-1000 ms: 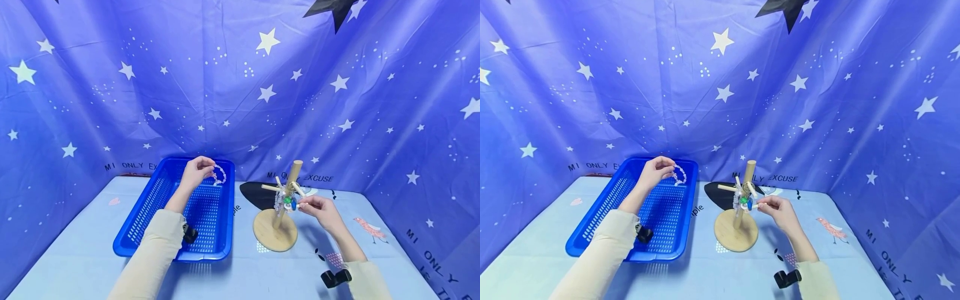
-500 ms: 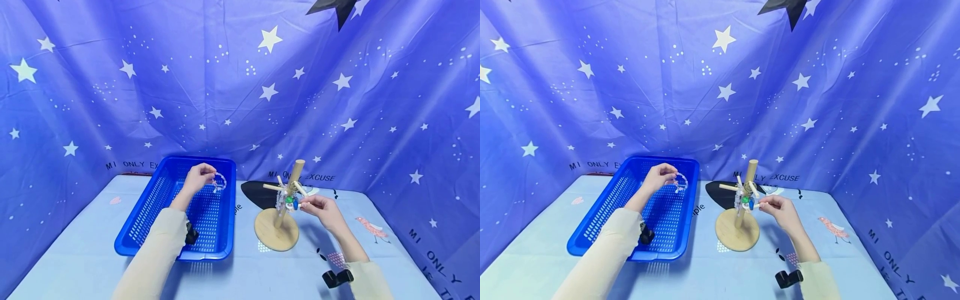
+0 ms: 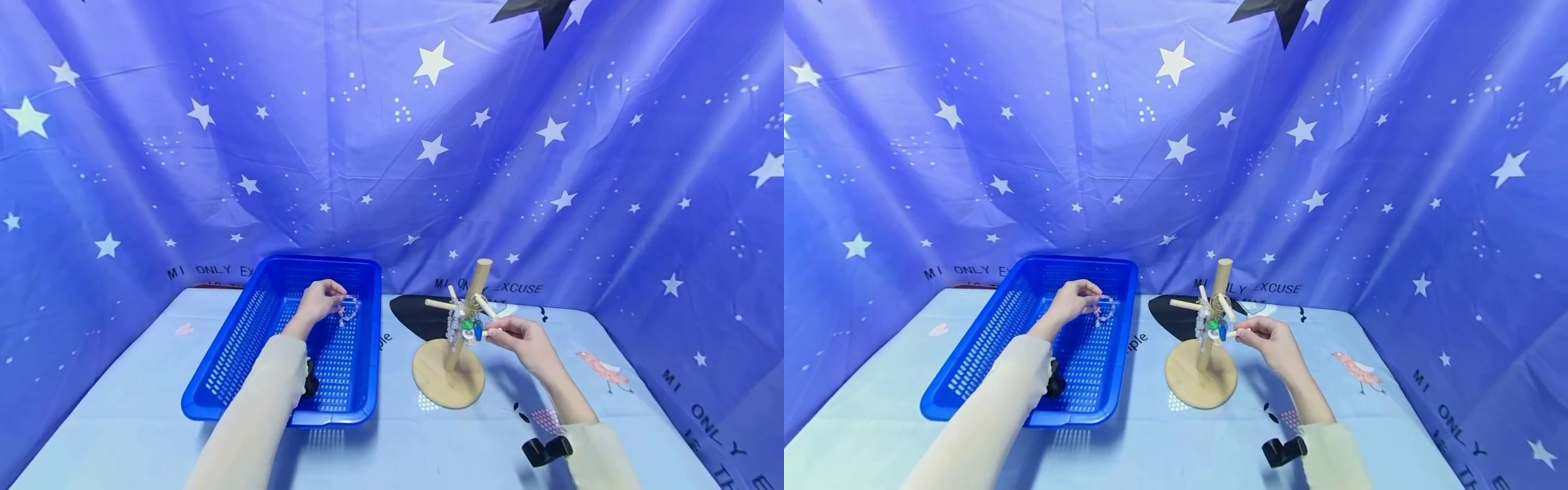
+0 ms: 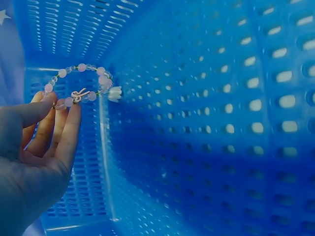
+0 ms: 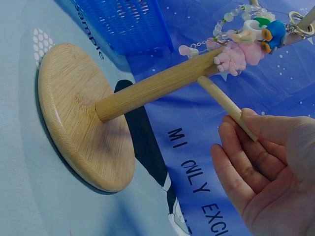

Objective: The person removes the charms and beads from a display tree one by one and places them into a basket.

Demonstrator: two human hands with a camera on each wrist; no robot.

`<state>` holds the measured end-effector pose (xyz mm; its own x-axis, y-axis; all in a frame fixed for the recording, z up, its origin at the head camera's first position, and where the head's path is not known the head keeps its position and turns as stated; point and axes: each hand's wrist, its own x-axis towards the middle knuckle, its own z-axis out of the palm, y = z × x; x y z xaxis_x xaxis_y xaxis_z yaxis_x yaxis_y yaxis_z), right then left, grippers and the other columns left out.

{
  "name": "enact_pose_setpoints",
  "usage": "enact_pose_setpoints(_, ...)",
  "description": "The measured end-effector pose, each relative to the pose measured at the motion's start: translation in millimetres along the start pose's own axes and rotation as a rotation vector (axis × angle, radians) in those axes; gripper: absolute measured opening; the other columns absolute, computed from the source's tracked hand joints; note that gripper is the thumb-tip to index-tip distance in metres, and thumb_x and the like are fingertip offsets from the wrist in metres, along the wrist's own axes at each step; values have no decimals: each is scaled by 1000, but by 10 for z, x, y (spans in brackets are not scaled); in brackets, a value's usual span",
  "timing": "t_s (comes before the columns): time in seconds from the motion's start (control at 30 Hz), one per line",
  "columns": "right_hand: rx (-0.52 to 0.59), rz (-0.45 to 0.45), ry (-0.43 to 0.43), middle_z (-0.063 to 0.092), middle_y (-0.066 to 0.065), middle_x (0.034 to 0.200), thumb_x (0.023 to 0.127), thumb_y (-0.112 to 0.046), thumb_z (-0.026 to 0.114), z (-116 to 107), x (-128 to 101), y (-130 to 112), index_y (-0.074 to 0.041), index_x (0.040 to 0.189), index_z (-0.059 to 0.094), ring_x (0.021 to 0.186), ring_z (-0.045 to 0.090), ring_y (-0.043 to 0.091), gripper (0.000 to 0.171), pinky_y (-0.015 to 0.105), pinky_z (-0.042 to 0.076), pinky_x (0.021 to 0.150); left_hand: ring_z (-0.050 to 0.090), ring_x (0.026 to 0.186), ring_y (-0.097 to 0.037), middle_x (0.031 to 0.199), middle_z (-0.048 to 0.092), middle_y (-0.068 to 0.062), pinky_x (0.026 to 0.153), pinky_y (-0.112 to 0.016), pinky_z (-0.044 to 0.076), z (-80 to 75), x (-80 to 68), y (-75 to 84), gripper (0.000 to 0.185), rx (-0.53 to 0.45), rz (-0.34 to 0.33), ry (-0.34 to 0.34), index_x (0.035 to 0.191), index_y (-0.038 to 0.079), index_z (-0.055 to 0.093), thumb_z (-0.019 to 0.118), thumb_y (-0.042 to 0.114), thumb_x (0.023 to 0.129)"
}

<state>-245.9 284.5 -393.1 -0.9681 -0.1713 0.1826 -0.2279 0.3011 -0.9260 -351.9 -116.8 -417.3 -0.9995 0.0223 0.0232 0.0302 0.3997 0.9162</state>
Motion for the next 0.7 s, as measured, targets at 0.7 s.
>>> enact_pose_setpoints(0.7, -11, 29, 12, 73, -9, 90, 95, 2, 59, 10, -1, -16, 22, 113, 57, 85, 69, 0, 27, 19, 59, 83, 70, 89, -25, 112, 72, -20, 73, -28, 58, -60, 102, -201, 16, 220, -1, 59, 108, -1, 68, 62, -1, 94)
